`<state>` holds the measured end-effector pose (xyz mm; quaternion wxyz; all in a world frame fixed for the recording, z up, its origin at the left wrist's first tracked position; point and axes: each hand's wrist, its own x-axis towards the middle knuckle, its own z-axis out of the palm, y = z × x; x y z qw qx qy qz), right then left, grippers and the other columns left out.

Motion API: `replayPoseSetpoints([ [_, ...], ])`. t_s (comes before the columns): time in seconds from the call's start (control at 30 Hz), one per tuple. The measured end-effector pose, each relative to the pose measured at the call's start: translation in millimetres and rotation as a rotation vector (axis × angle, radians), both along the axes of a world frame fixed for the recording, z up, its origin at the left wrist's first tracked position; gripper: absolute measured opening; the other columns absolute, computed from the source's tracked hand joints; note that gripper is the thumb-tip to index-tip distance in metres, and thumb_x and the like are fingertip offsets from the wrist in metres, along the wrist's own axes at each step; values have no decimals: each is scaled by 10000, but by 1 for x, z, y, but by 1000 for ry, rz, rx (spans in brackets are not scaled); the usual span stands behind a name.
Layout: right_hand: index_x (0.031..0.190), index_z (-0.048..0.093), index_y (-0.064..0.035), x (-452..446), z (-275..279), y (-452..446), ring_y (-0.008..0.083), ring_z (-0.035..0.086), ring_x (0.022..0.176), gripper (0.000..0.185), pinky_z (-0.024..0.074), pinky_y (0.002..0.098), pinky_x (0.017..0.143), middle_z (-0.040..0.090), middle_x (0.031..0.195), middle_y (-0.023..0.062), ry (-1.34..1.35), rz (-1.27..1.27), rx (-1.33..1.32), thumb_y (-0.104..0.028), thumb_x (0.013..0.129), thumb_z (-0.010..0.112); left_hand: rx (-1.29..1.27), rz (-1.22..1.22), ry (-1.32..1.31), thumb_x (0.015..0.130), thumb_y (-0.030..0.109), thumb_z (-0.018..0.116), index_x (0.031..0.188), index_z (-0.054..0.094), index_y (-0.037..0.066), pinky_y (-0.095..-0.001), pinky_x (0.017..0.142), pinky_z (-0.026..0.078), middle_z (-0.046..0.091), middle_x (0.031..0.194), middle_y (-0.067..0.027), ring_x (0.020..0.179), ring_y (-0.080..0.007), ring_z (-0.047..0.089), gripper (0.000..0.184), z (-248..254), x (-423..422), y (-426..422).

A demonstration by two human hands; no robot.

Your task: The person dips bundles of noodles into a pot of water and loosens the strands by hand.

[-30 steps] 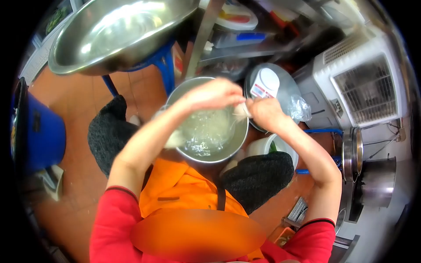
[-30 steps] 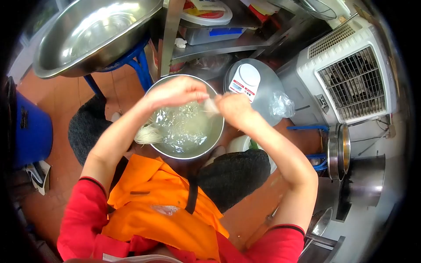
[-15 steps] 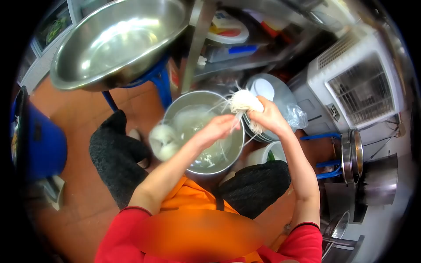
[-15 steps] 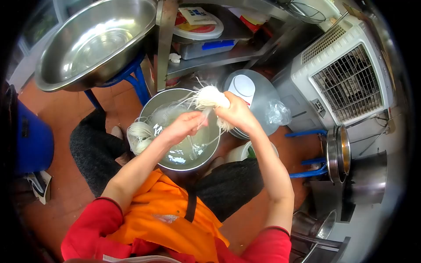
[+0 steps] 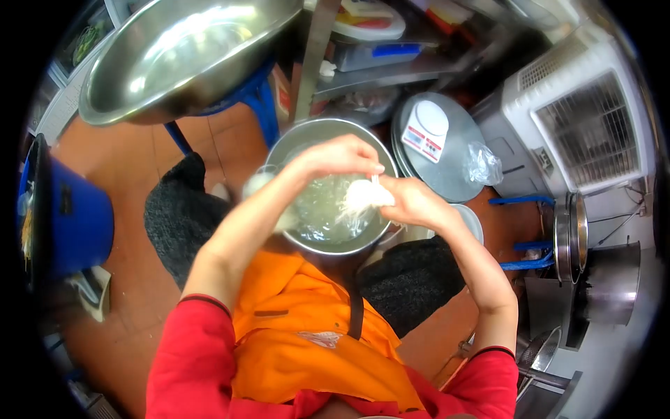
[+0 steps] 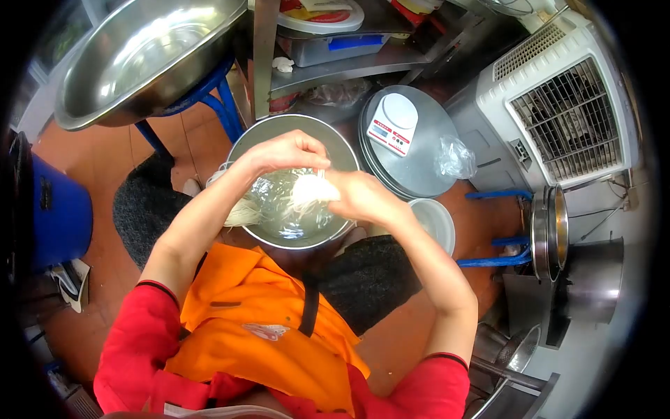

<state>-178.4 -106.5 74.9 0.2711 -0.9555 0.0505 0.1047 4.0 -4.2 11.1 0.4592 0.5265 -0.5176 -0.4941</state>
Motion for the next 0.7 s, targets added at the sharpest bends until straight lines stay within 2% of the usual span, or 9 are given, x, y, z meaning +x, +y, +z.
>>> replayPoseSetpoints([
  [0.1,1016,608,-6,3,31,-7,140,616,781,364,491,284,721,642,846,95,-156,-254,406,-187,704,659,60,191,483,884,200,621,989,647,38,-200,559,407,639,791,11,638,-46,535,195,6,-13,-3],
  [0.2,1104,562,33,16,25,-27,133,604,842,449,490,270,737,634,947,79,-206,-466,582,-199,732,657,12,184,757,917,278,587,1026,624,70,-201,518,347,541,720,59,577,-34,444,238,-14,-36,-7],
  [0.27,1133,499,75,22,6,-48,159,603,883,506,500,287,737,609,996,108,-284,-550,799,-195,742,671,5,187,543,942,326,537,1002,630,110,-205,539,348,512,702,74,609,-15,429,243,-32,-53,-7],
  [0.33,1121,497,69,26,-5,-54,187,616,880,495,501,305,747,620,979,135,-229,-526,572,-184,734,676,-84,270,174,931,296,523,934,639,91,-301,639,439,605,763,-27,693,-144,558,235,-25,-59,-4],
  [0.4,1109,502,60,27,-12,-47,267,636,885,479,502,336,767,623,972,208,-32,-389,4,-169,724,671,-242,291,-276,913,283,528,910,639,69,-360,706,470,646,820,-97,756,-241,613,241,-28,-58,-5],
  [0.43,1087,522,33,27,-35,-50,361,620,911,423,497,392,771,606,950,258,7,-359,-115,-119,716,659,-129,213,-398,882,268,548,921,644,48,-409,773,468,648,895,-171,844,-341,620,243,-18,-57,-4],
  [0.53,1082,540,6,18,-62,-42,406,594,913,382,484,436,764,601,929,249,-14,-140,-288,-55,716,631,-180,136,-626,872,276,564,940,656,64,-414,741,475,653,846,-168,790,-337,627,241,-13,-41,-13],
  [0.57,1052,555,4,10,-56,-35,401,593,900,347,476,446,779,600,911,219,-93,-51,-227,-15,710,610,-236,98,-577,846,296,607,918,672,67,-409,719,481,658,836,-164,770,-322,636,249,-9,-32,-14],
  [0.7,1086,576,-11,1,-17,-24,368,589,930,385,476,400,828,596,997,188,-105,-96,105,-20,703,612,-18,53,-43,815,200,696,792,689,51,-212,606,440,614,696,34,667,-33,552,151,2,-2,-13],
])
